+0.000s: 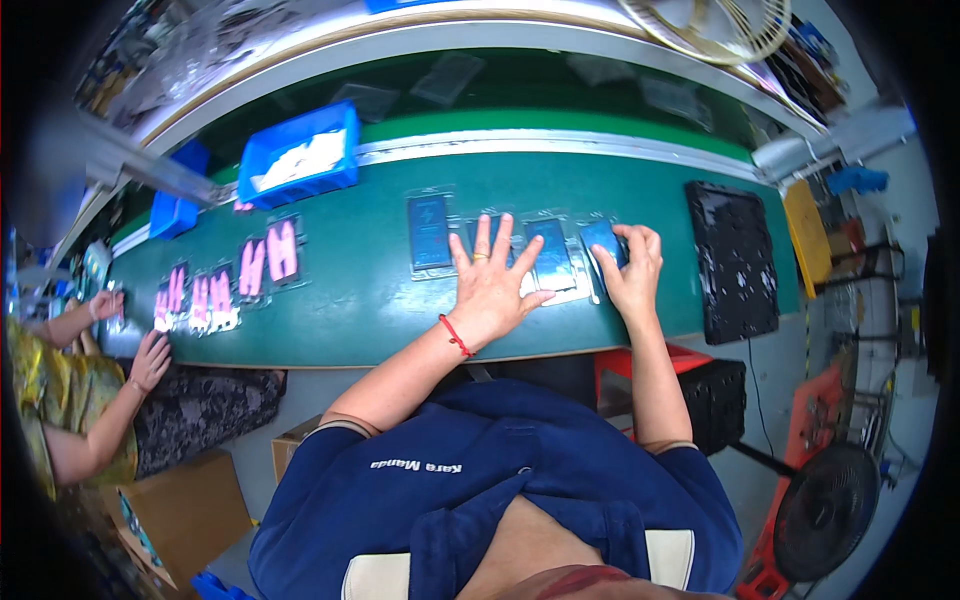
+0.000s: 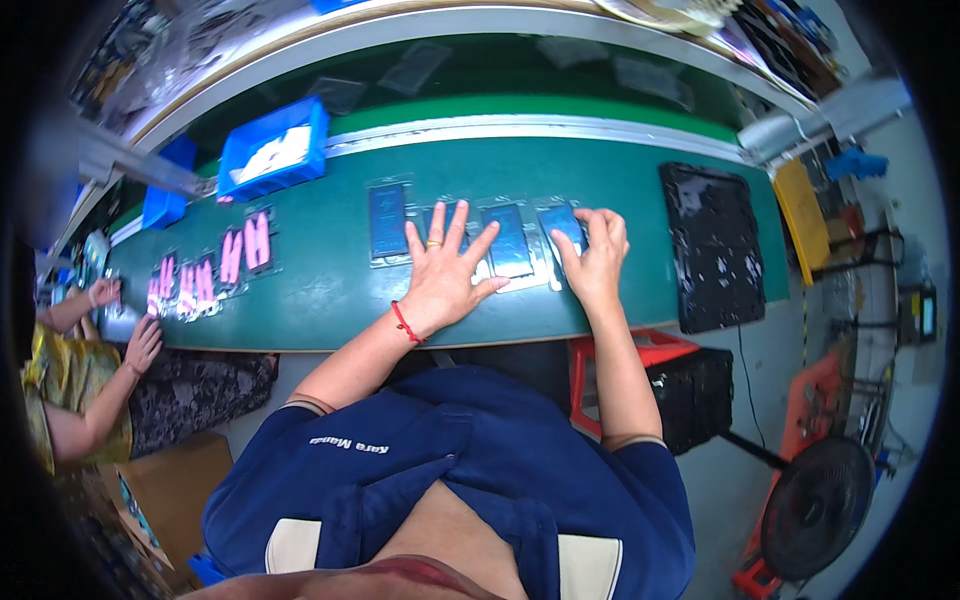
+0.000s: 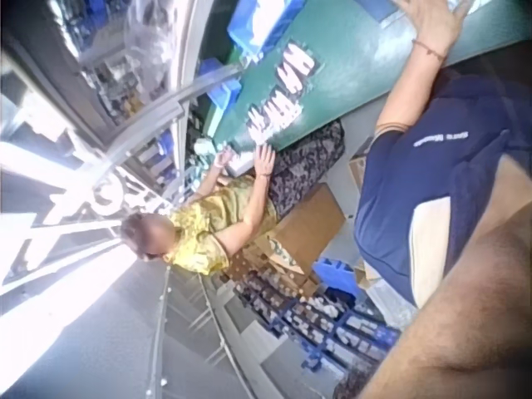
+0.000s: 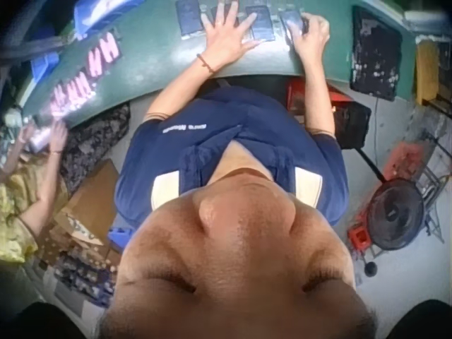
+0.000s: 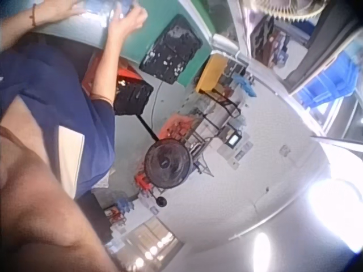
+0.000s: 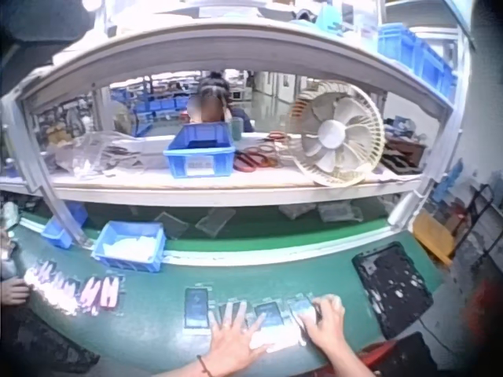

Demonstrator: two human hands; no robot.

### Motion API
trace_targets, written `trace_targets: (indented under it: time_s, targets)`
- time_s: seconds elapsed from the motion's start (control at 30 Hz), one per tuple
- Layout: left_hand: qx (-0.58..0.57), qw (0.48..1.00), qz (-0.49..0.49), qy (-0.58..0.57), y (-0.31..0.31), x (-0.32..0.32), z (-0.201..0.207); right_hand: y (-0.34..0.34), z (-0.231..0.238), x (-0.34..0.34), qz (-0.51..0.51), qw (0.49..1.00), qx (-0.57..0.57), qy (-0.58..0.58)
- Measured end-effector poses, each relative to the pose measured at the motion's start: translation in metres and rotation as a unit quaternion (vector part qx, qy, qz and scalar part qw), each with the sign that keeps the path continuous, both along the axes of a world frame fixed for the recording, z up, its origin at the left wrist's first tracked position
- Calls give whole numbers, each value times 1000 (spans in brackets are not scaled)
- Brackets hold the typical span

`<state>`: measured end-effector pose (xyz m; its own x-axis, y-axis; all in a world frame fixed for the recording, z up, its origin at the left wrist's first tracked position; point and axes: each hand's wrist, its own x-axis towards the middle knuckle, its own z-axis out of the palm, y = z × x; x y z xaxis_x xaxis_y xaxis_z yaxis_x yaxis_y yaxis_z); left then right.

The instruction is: Assembling electronic components by placing screens into plastic frames, adding padding, and attaching pink covers.

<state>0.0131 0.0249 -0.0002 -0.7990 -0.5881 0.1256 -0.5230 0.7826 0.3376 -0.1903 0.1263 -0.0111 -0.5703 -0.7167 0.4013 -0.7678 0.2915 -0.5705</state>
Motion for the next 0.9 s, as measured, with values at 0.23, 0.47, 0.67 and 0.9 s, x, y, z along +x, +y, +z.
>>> trace_targets:
  time_s: [0.23, 0.47, 0.67, 0.9]
  targets:
    - [-15, 998, 25, 47, -6, 26, -9, -11, -6, 39, -23, 995, 18, 95]
    - [-27, 998, 26, 59, -9, 31, -8, -37, 18, 23, -39, 990, 133, 26]
    - [-33, 997, 38, 50, -15, 28, -8, -55, 37, 16, -49, 986, 147, -58]
    - [-25, 997, 49, 58, -12, 35, -5, -38, 14, 32, -5, 992, 47, 115]
